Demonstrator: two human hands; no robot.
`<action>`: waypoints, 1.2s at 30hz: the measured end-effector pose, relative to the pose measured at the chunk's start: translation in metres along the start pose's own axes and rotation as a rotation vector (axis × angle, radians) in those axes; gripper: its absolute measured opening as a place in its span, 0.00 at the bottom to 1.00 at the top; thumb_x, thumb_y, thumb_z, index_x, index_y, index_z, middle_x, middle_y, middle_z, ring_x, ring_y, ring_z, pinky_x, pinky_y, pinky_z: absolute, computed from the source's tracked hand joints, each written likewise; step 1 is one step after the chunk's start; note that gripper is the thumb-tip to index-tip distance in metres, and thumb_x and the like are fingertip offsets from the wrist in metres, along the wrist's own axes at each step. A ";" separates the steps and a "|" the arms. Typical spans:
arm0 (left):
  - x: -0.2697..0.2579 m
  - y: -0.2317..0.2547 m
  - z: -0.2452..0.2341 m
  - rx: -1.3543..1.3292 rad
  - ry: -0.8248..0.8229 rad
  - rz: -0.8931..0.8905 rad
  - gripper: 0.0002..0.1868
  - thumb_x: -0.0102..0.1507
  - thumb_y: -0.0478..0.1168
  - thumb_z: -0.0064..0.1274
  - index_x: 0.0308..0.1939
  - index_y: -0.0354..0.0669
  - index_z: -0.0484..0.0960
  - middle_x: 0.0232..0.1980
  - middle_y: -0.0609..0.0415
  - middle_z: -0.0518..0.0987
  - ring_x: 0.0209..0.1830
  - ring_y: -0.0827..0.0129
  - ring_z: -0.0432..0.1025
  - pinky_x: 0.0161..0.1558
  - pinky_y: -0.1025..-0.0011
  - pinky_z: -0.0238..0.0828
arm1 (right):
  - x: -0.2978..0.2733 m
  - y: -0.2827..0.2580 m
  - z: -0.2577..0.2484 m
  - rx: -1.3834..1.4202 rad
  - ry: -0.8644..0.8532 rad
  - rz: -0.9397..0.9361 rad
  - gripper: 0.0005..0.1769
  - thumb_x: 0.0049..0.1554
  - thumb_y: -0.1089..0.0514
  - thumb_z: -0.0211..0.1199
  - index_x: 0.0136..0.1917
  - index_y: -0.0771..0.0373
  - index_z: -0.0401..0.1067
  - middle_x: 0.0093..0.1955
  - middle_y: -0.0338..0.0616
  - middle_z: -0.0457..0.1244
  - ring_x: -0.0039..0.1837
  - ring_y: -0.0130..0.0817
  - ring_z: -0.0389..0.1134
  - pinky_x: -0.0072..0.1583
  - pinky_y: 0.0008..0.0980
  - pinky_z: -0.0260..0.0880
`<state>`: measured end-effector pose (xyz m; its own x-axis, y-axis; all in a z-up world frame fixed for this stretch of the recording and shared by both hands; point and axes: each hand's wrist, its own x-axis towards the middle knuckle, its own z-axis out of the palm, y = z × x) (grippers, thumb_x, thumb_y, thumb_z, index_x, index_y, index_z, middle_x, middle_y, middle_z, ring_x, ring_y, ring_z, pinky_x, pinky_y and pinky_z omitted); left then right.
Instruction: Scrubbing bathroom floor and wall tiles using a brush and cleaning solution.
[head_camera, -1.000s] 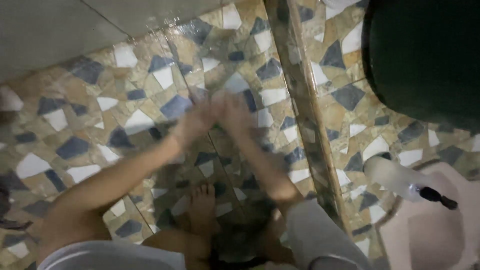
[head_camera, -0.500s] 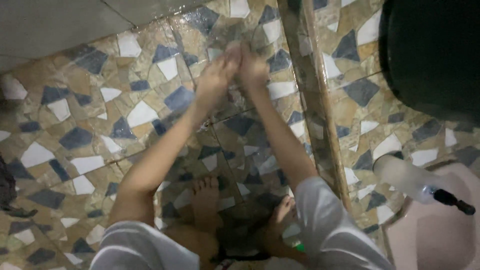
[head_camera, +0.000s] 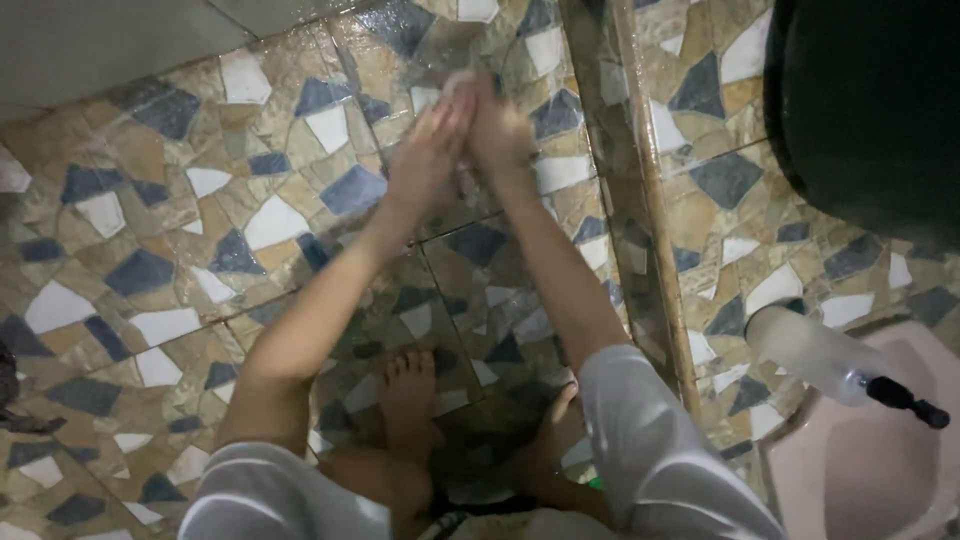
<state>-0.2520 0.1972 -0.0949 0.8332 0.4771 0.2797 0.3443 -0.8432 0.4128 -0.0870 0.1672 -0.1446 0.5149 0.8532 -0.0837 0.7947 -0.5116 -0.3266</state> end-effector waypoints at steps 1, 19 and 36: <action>0.006 0.000 -0.006 0.000 0.000 0.005 0.43 0.61 0.29 0.51 0.81 0.33 0.55 0.82 0.41 0.59 0.82 0.42 0.55 0.80 0.51 0.49 | 0.009 0.002 0.008 0.000 0.003 0.003 0.17 0.65 0.44 0.50 0.58 0.52 0.71 0.41 0.54 0.70 0.41 0.57 0.73 0.38 0.55 0.71; -0.205 0.049 0.043 -0.233 -0.491 -0.310 0.29 0.70 0.39 0.38 0.75 0.37 0.64 0.72 0.41 0.70 0.74 0.52 0.62 0.75 0.60 0.54 | -0.149 -0.013 0.012 0.090 -0.028 -0.445 0.17 0.58 0.34 0.67 0.50 0.45 0.75 0.41 0.36 0.70 0.41 0.37 0.74 0.42 0.40 0.73; -0.062 0.147 0.054 -0.057 -0.196 0.282 0.40 0.62 0.37 0.51 0.77 0.25 0.58 0.81 0.37 0.59 0.82 0.50 0.53 0.81 0.62 0.43 | -0.183 0.134 -0.049 -0.232 -0.126 0.126 0.20 0.61 0.45 0.61 0.64 0.51 0.74 0.35 0.49 0.69 0.37 0.50 0.71 0.40 0.47 0.71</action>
<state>-0.2302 0.0302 -0.0982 0.9612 0.1663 0.2200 0.0690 -0.9173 0.3922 -0.0588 -0.0620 -0.1272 0.5820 0.7797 -0.2311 0.7865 -0.6119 -0.0837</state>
